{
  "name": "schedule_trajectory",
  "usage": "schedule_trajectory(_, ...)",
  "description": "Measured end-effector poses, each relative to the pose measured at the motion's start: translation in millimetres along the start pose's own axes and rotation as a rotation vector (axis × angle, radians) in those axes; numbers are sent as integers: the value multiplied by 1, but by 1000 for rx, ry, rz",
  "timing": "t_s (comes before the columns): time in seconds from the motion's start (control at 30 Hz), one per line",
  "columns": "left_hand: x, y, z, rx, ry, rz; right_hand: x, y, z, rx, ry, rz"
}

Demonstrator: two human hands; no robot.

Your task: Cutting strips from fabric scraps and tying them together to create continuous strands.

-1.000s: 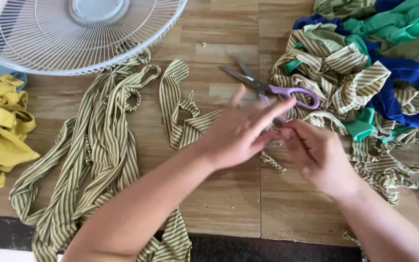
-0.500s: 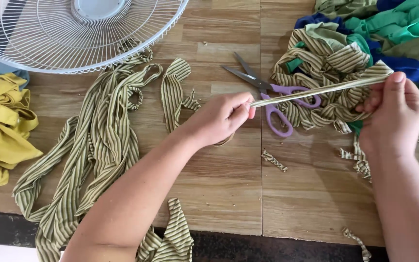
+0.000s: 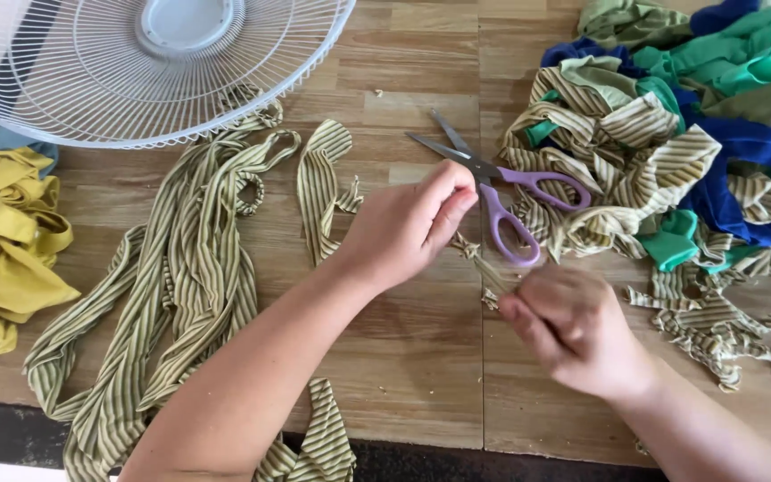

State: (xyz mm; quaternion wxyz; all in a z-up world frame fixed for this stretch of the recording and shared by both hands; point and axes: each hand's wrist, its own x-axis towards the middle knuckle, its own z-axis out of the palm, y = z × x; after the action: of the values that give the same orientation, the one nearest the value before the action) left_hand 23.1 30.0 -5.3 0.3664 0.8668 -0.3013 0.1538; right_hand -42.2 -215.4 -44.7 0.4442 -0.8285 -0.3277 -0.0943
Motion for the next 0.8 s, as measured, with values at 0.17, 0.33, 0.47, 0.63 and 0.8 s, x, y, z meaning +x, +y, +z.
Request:
schedule_trajectory(0.17,7,0,-1,194,168,167,27,-49,-4,78,-148,-170)
schedule_trajectory(0.33,7,6,-3,257,244,242,35,-68,-6,106,-228,-244)
schedule_trajectory(0.47,2,6,-1,296,257,268,40,-72,-10,48,-352,-236)
schedule_trajectory(0.63,-3,-2,15,28,223,386,30,-41,-5,-371,-86,-79)
schedule_trajectory(0.8,-11,13,18,77,217,601,29,-53,3,539,-179,183)
